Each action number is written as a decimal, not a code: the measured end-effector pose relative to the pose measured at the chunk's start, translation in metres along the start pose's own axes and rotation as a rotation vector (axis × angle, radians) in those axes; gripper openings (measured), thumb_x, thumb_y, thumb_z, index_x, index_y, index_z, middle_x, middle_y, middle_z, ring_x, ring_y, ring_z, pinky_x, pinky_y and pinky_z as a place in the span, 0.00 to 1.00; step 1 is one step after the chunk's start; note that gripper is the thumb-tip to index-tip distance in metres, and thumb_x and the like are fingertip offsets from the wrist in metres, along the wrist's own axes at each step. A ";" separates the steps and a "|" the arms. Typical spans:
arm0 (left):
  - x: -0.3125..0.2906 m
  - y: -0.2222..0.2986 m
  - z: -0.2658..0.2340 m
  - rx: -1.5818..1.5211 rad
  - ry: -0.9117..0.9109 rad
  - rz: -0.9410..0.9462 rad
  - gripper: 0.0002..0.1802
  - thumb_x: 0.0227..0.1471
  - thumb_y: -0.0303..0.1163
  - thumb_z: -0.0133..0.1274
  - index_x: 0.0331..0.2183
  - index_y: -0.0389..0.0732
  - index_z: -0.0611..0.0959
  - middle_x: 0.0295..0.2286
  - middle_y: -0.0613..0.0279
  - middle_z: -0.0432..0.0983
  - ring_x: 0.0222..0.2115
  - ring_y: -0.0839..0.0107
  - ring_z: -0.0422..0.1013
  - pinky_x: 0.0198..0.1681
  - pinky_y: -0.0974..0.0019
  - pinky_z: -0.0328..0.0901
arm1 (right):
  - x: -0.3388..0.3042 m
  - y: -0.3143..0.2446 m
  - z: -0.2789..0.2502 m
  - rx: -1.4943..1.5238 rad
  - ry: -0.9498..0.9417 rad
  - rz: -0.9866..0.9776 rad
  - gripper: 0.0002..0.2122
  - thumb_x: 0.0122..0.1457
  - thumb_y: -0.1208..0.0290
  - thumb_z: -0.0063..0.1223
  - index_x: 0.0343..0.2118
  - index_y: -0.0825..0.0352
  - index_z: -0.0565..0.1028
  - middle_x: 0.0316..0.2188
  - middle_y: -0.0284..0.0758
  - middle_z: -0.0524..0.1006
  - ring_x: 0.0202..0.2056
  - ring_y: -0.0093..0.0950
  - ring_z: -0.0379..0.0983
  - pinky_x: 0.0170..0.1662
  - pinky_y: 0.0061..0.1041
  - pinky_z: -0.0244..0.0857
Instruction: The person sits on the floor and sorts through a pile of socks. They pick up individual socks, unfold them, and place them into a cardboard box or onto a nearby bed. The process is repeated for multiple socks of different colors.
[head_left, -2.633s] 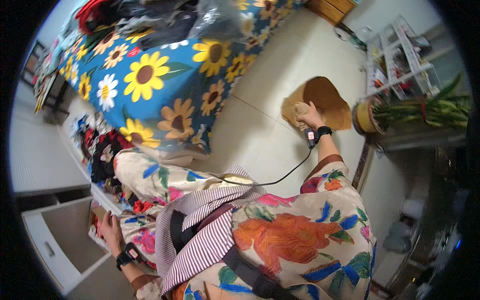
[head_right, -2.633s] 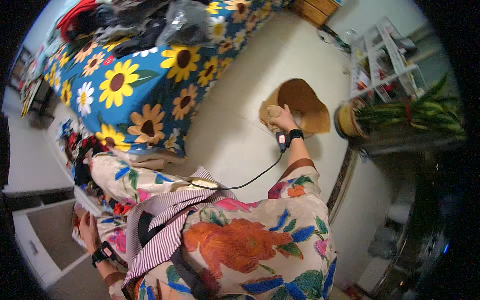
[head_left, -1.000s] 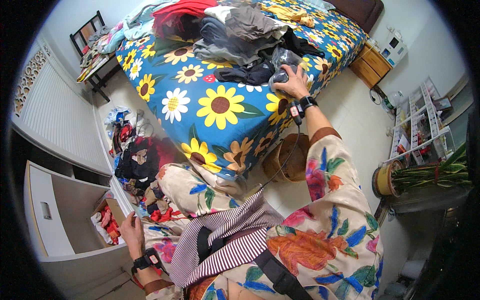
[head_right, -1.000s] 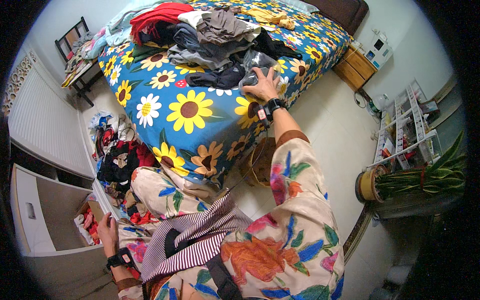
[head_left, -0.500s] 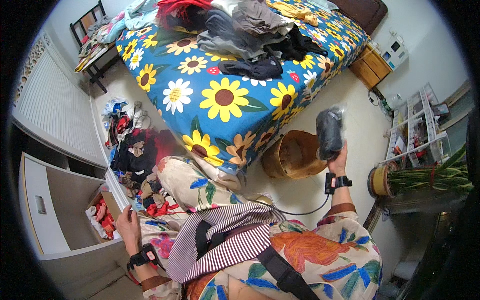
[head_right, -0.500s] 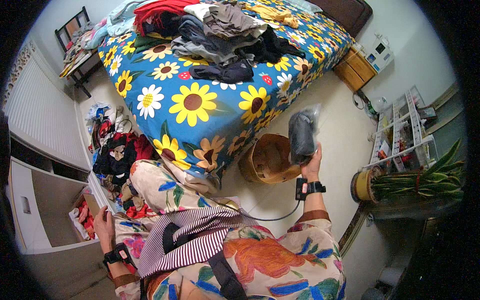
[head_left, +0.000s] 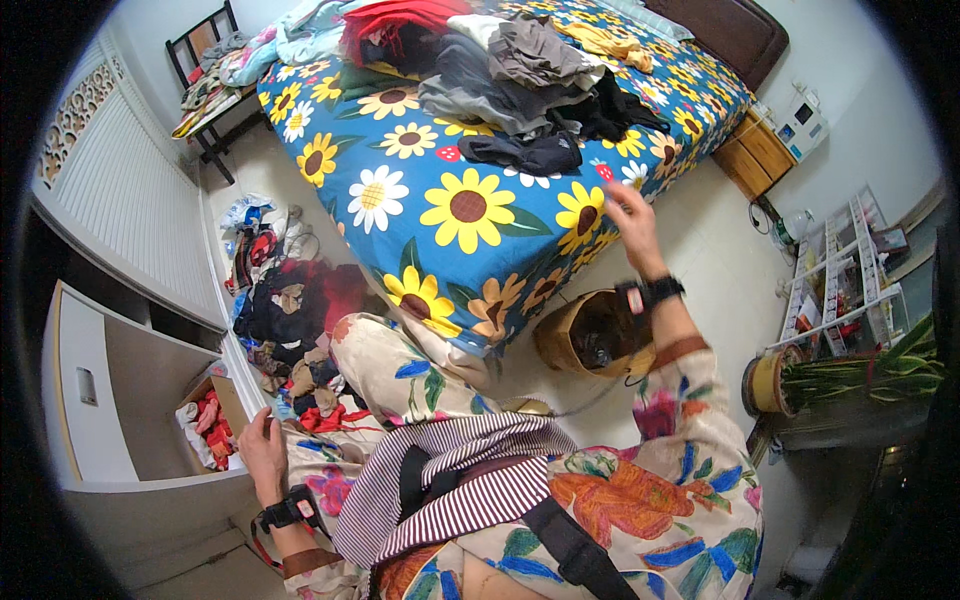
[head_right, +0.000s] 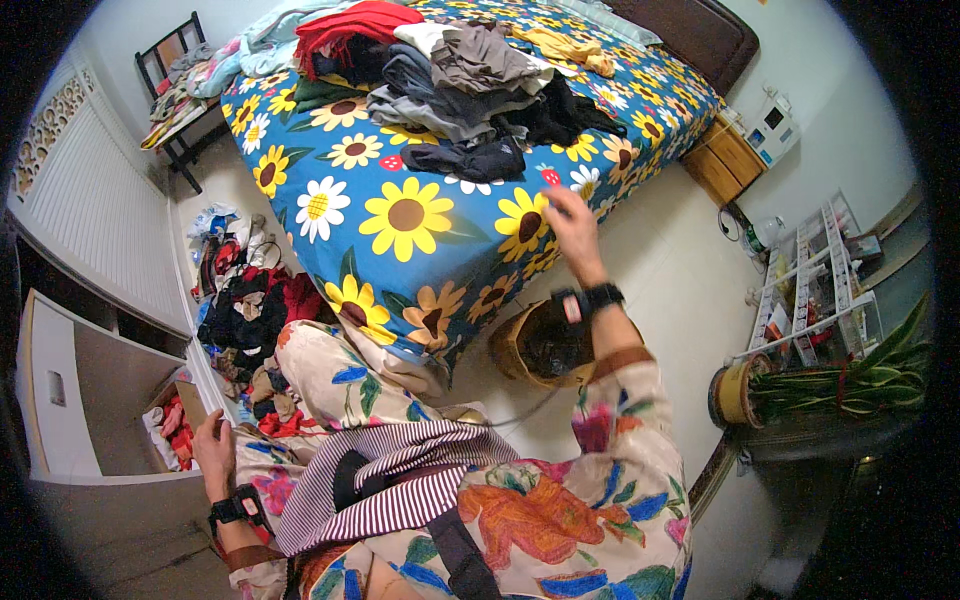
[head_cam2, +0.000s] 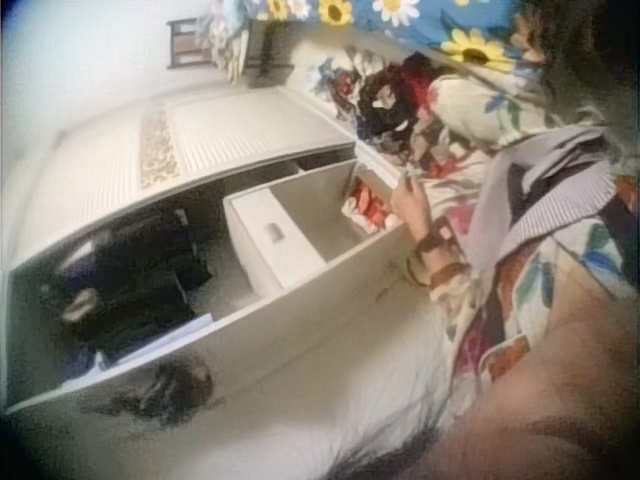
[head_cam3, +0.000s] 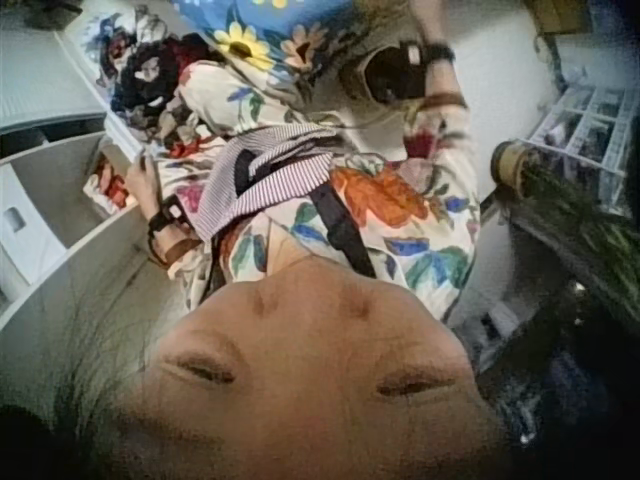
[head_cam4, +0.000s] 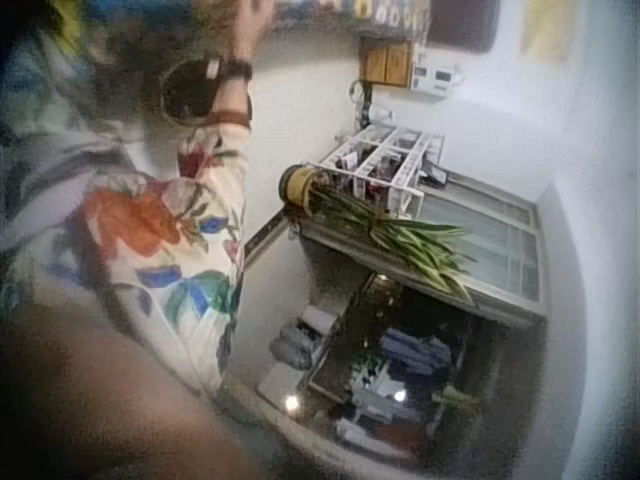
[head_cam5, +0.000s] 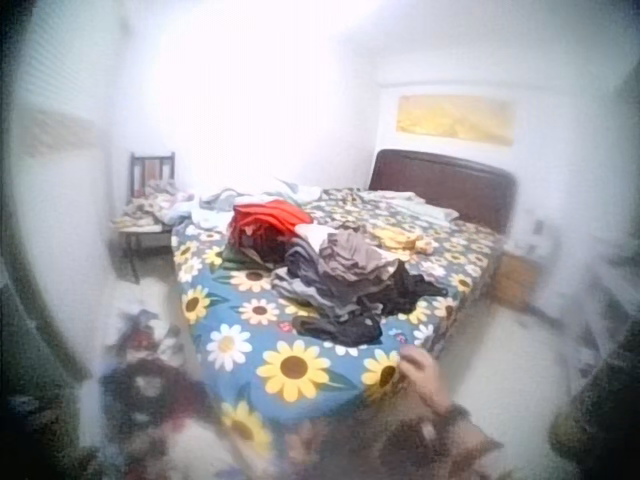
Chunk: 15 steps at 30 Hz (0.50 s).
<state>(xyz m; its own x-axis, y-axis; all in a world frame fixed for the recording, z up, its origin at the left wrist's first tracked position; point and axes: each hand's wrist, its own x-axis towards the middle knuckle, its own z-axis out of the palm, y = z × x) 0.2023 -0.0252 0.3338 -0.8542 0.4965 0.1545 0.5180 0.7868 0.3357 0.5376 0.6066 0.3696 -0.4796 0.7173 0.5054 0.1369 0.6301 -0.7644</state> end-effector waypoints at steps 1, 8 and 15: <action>-0.001 0.001 -0.001 0.000 0.011 0.008 0.16 0.51 0.34 0.55 0.42 0.41 0.82 0.31 0.51 0.79 0.34 0.52 0.72 0.41 0.53 0.65 | 0.029 0.000 0.014 0.029 0.019 0.027 0.16 0.56 0.72 0.57 0.47 0.69 0.76 0.44 0.36 0.77 0.45 0.26 0.72 0.48 0.25 0.65; -0.008 0.006 -0.006 -0.039 0.076 0.012 0.15 0.50 0.33 0.55 0.41 0.41 0.83 0.30 0.51 0.78 0.34 0.51 0.72 0.40 0.53 0.64 | 0.106 0.010 0.104 -0.368 0.187 0.544 0.34 0.41 0.61 0.66 0.52 0.72 0.70 0.44 0.47 0.77 0.46 0.42 0.73 0.49 0.35 0.66; -0.002 0.009 -0.014 -0.025 -0.010 0.024 0.16 0.51 0.33 0.55 0.43 0.39 0.82 0.33 0.49 0.79 0.35 0.51 0.74 0.40 0.55 0.66 | 0.024 -0.064 0.098 0.124 -0.104 0.080 0.12 0.51 0.75 0.56 0.38 0.70 0.69 0.31 0.35 0.73 0.36 0.23 0.68 0.43 0.24 0.63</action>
<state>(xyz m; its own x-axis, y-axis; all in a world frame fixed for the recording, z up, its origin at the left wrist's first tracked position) 0.2085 -0.0246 0.3498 -0.8407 0.5193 0.1534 0.5373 0.7650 0.3550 0.4327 0.5543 0.3916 -0.5597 0.7247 0.4020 0.0735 0.5266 -0.8469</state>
